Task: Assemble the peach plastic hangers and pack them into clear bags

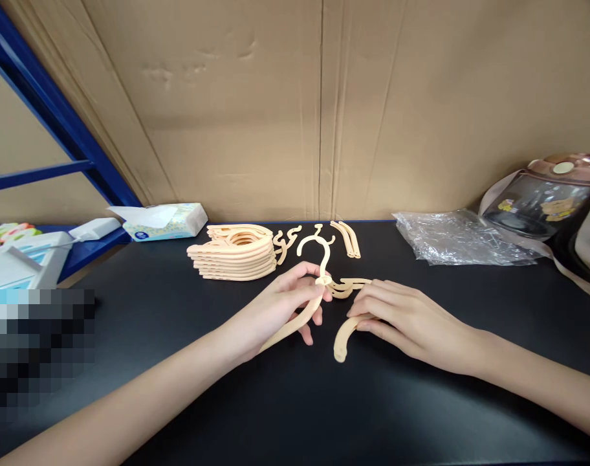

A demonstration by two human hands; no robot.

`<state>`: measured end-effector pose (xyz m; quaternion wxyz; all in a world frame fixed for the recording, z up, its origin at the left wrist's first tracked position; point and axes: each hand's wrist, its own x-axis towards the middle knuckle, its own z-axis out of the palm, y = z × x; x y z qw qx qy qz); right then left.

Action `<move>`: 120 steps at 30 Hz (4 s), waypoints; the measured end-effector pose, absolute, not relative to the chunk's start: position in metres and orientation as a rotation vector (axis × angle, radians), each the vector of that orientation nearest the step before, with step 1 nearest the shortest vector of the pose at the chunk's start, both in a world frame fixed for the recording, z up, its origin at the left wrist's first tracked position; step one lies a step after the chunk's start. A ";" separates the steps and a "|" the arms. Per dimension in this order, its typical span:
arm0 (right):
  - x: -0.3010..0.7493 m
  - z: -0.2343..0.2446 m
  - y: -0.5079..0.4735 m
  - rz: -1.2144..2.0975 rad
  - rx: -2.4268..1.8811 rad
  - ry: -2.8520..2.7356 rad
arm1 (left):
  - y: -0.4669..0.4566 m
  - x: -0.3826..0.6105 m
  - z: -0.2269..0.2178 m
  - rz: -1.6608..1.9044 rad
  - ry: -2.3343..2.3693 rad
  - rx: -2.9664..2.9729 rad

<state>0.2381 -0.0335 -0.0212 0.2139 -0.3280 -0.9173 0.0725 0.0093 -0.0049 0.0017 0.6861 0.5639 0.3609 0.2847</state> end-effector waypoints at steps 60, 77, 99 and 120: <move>0.246 -0.030 -0.032 0.009 -1.007 -2.443 | -0.004 0.006 0.003 0.435 0.879 1.644; 0.244 -0.024 -0.035 0.097 -1.095 -2.432 | -0.009 0.007 0.003 0.489 0.955 1.839; 0.242 -0.018 -0.038 0.119 -1.116 -2.422 | -0.002 0.006 0.009 0.357 0.858 1.528; 0.236 -0.017 -0.036 0.418 -1.301 -2.298 | -0.011 0.012 -0.002 0.472 0.955 1.718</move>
